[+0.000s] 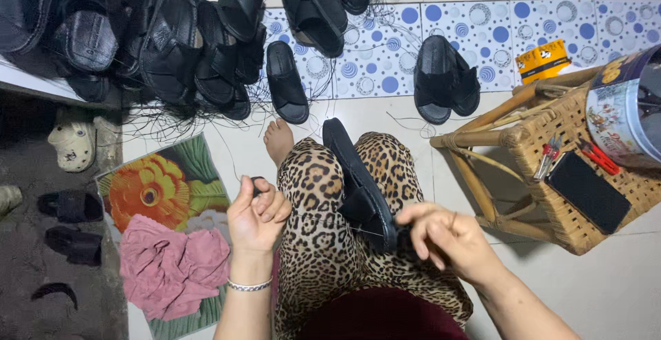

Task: The person sits on the floor and sews a black slipper using a needle and thread. They repeatedly push the needle through the slipper's sole and pull the thread to secure it. A pile of similar slippers is visible nearby.

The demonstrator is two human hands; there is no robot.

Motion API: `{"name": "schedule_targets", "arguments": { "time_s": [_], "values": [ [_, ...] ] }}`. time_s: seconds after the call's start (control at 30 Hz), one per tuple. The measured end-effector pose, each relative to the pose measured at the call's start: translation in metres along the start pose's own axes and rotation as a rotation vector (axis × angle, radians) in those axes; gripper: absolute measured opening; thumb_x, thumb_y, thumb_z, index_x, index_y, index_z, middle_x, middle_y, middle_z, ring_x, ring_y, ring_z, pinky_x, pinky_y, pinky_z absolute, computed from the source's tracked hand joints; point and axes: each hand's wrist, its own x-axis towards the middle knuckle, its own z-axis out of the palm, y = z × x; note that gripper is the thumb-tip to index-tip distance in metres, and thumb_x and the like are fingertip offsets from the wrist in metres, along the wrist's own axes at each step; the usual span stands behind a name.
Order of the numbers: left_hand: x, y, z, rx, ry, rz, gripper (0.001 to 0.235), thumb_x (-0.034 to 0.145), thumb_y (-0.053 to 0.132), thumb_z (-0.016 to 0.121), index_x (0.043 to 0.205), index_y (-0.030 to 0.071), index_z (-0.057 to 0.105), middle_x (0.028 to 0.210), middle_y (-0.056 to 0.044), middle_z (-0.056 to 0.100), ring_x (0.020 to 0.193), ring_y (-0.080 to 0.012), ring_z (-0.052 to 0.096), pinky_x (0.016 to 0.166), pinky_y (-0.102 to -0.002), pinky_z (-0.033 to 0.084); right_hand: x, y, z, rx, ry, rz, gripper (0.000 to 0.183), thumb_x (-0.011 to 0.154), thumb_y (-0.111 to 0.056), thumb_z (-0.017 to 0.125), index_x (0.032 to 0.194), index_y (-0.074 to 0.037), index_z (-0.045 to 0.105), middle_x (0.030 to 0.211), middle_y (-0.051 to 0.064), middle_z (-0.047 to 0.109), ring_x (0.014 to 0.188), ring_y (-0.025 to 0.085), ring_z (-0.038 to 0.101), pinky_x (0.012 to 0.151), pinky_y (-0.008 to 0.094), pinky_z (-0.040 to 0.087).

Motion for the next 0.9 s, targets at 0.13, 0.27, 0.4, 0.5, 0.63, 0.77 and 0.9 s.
{"name": "schedule_targets", "arguments": {
  "time_s": [0.13,0.27,0.4,0.5,0.63,0.77,0.9],
  "values": [
    [0.004,0.000,-0.004,0.010,-0.068,-0.044,0.046,0.110,0.038,0.045,0.095,0.002,0.069,0.057,0.001,0.042,0.046,-0.0105,0.033,0.049,-0.028,0.031,-0.004,0.030,0.001,-0.134,0.095,0.185,0.043,0.097,-0.034,0.057,0.133,-0.012,0.064,0.126,0.010,0.071,0.054,0.010,0.065,0.042,0.020,0.053],
    [0.009,0.000,-0.003,0.151,-0.042,0.025,0.046,0.110,0.036,0.046,0.089,0.001,0.067,0.053,0.004,0.035,0.043,-0.0069,0.027,0.042,-0.026,0.026,-0.031,0.024,0.004,-0.583,-0.092,0.013,0.023,0.096,-0.031,0.064,0.099,-0.015,0.081,0.091,-0.004,0.087,0.079,0.011,0.081,0.073,0.027,0.061],
    [0.017,-0.003,-0.003,0.218,-0.010,0.080,0.045,0.109,0.033,0.048,0.083,0.001,0.066,0.050,0.005,0.025,0.041,-0.0070,0.021,0.040,-0.025,0.022,-0.023,0.007,0.010,-0.540,0.063,-0.202,0.017,0.094,-0.017,0.065,0.100,-0.012,0.081,0.084,0.000,0.080,0.072,0.012,0.076,0.067,0.024,0.058],
    [0.023,0.002,-0.008,0.228,0.028,0.109,0.047,0.110,0.032,0.045,0.080,0.002,0.065,0.050,0.005,0.027,0.040,-0.0082,0.021,0.040,-0.026,0.020,0.002,0.002,0.023,-0.130,-0.028,-0.250,0.033,0.104,-0.025,0.053,0.101,-0.006,0.080,0.139,0.024,0.065,0.118,0.032,0.074,0.103,0.045,0.056],
    [0.025,0.007,-0.033,0.290,0.004,0.158,0.046,0.111,0.027,0.044,0.078,0.003,0.064,0.048,0.008,0.024,0.037,-0.0065,0.020,0.035,-0.024,0.019,0.032,0.045,0.024,0.499,0.208,-0.200,0.051,0.107,-0.032,0.048,0.063,-0.007,0.055,0.048,0.002,0.044,0.047,0.022,0.053,0.042,0.031,0.046],
    [0.030,0.002,-0.025,0.371,0.054,0.250,0.048,0.112,0.028,0.042,0.081,-0.002,0.063,0.049,0.009,0.015,0.036,-0.0056,0.018,0.034,-0.022,0.022,0.039,0.061,0.015,0.617,0.277,-0.209,0.048,0.111,-0.019,0.041,0.068,-0.001,0.046,0.048,0.003,0.030,0.028,0.016,0.038,0.025,0.020,0.030],
    [-0.004,-0.034,0.050,1.365,0.214,0.515,0.050,0.108,0.042,0.043,0.095,0.009,0.078,0.043,-0.002,0.049,0.044,-0.0132,0.042,0.051,-0.025,0.040,0.028,-0.002,0.004,0.149,0.271,-0.214,0.043,0.105,-0.020,0.048,0.069,0.000,0.060,0.064,0.021,0.066,0.033,0.017,0.054,0.030,0.024,0.039]
  ]
}}
